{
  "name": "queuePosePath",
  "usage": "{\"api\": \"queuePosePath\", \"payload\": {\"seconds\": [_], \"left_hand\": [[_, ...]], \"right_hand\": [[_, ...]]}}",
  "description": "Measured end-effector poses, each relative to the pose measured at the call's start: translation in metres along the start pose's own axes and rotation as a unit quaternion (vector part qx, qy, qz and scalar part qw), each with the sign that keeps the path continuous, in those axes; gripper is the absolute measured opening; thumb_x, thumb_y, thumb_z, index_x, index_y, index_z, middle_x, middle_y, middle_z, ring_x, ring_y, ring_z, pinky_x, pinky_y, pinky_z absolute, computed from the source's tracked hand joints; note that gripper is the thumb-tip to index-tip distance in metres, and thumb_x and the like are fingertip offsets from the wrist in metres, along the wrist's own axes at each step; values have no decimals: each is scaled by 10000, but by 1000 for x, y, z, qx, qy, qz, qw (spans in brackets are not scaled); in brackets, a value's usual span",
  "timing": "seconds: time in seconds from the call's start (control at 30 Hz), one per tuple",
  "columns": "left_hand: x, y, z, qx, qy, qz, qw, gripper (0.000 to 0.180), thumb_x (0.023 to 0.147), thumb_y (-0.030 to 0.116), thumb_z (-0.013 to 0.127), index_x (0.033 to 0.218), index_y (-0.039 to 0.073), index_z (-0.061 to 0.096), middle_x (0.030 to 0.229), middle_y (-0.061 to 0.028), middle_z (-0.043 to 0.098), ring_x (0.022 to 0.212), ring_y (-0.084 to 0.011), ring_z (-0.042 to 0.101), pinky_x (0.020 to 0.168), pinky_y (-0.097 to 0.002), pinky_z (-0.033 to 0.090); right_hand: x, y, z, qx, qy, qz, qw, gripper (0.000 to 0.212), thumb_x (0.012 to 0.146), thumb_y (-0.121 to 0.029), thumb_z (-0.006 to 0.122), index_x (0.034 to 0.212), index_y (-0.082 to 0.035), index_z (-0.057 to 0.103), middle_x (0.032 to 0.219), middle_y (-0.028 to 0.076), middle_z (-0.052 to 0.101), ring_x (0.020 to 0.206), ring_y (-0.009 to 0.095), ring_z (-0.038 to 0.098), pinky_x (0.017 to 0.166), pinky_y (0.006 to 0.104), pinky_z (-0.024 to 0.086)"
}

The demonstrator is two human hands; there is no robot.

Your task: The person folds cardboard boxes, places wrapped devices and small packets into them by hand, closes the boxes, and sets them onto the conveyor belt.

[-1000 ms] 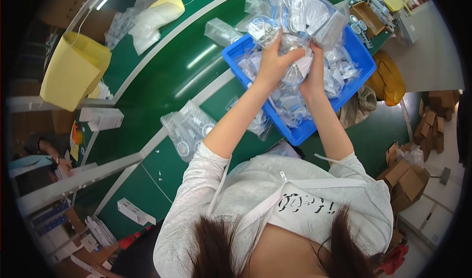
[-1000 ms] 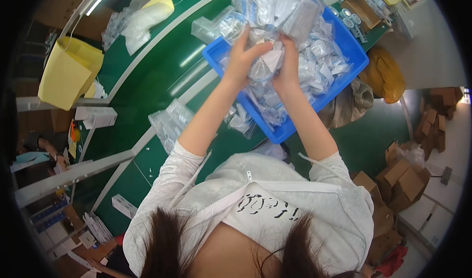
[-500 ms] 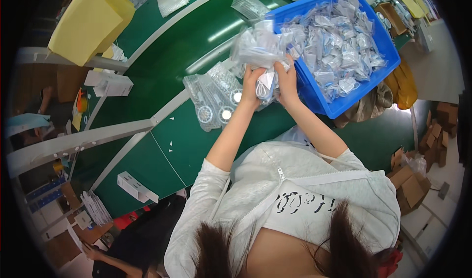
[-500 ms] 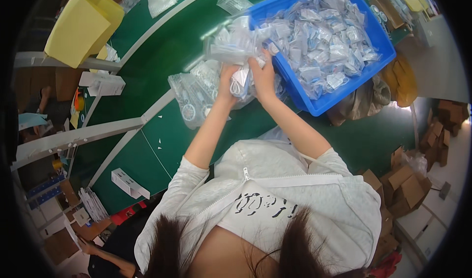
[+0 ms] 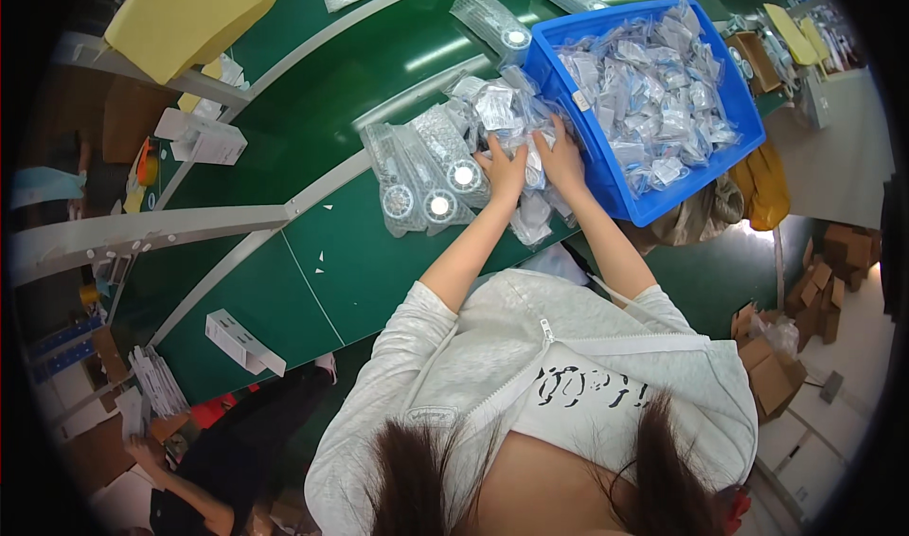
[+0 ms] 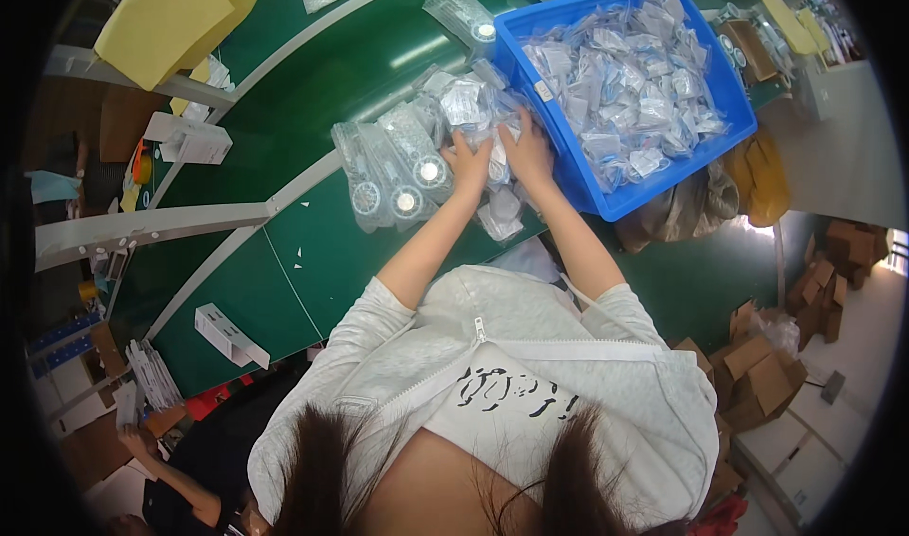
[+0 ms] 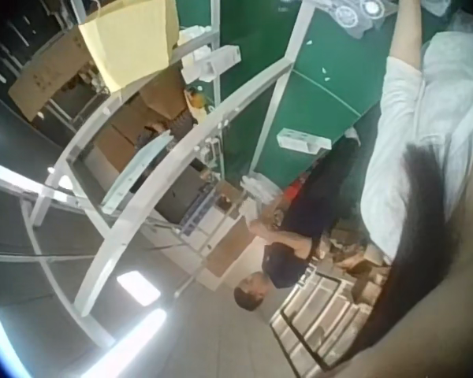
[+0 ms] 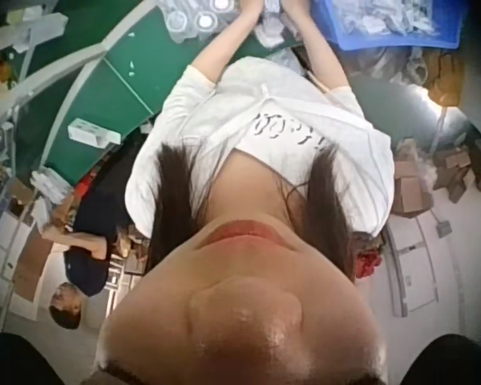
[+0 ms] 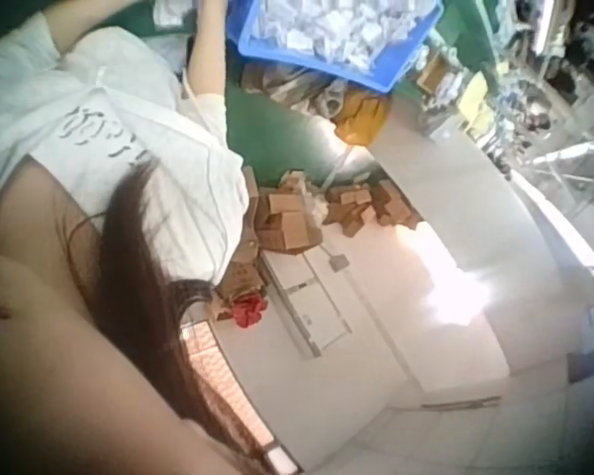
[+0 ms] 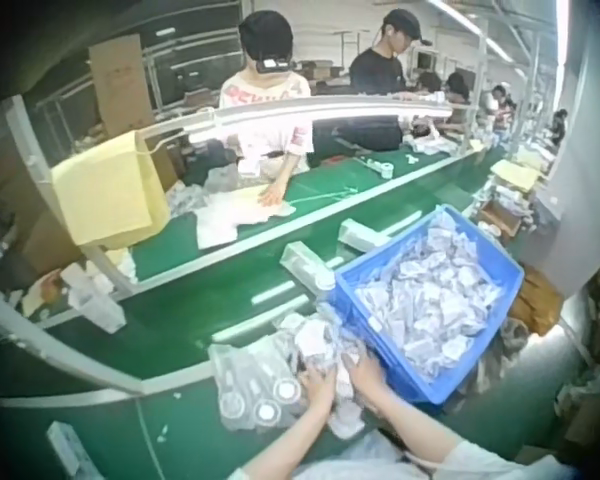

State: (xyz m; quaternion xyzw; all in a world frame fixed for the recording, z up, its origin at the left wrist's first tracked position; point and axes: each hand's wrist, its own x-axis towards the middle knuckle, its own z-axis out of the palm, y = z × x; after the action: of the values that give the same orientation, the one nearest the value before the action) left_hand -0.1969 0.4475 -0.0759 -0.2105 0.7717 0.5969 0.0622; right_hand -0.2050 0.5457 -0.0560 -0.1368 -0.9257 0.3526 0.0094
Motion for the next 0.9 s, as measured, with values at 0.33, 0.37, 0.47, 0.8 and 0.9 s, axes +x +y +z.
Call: {"api": "queuePosePath", "payload": {"seconds": [0.33,0.37,0.47,0.8,0.9], "left_hand": [[-18,34,-33,-22,-101,-21,994,736,690,223,587,1317,72,231,1321,-309,46,1234,-441,152,1004,-430,201],[-24,38,-37,-27,-112,-14,993,727,686,210,586,1310,70,240,1327,-298,42,1244,-433,136,1008,-424,196],[-37,44,-64,-46,-110,11,993,699,680,186,584,1290,67,265,1333,-280,54,1260,-417,117,1014,-411,187],[-73,22,-159,-124,-84,55,987,448,693,56,543,1127,67,433,1252,-98,366,1146,-248,347,916,-311,311],[-83,13,-195,-198,-45,-11,979,398,699,23,529,1090,66,467,1166,-97,453,1097,-226,411,877,-302,351]], "right_hand": [[-36,-17,-29,-159,14,-133,978,407,805,-225,540,1163,-46,470,1171,192,472,1056,345,465,899,379,374],[-36,-11,-25,-152,48,-196,968,401,798,-204,546,1159,-46,475,1185,186,461,1072,339,453,904,379,371],[-25,-22,-14,-91,54,-358,928,414,754,-130,582,1145,-37,484,1236,151,418,1143,319,391,931,373,350],[103,-112,68,-386,-290,-251,839,496,839,-489,348,1216,-193,475,1293,18,421,1138,331,417,910,406,375],[111,-102,77,-370,-336,-252,829,476,835,-447,355,1197,-169,490,1242,42,473,1057,303,493,875,395,399]]}}
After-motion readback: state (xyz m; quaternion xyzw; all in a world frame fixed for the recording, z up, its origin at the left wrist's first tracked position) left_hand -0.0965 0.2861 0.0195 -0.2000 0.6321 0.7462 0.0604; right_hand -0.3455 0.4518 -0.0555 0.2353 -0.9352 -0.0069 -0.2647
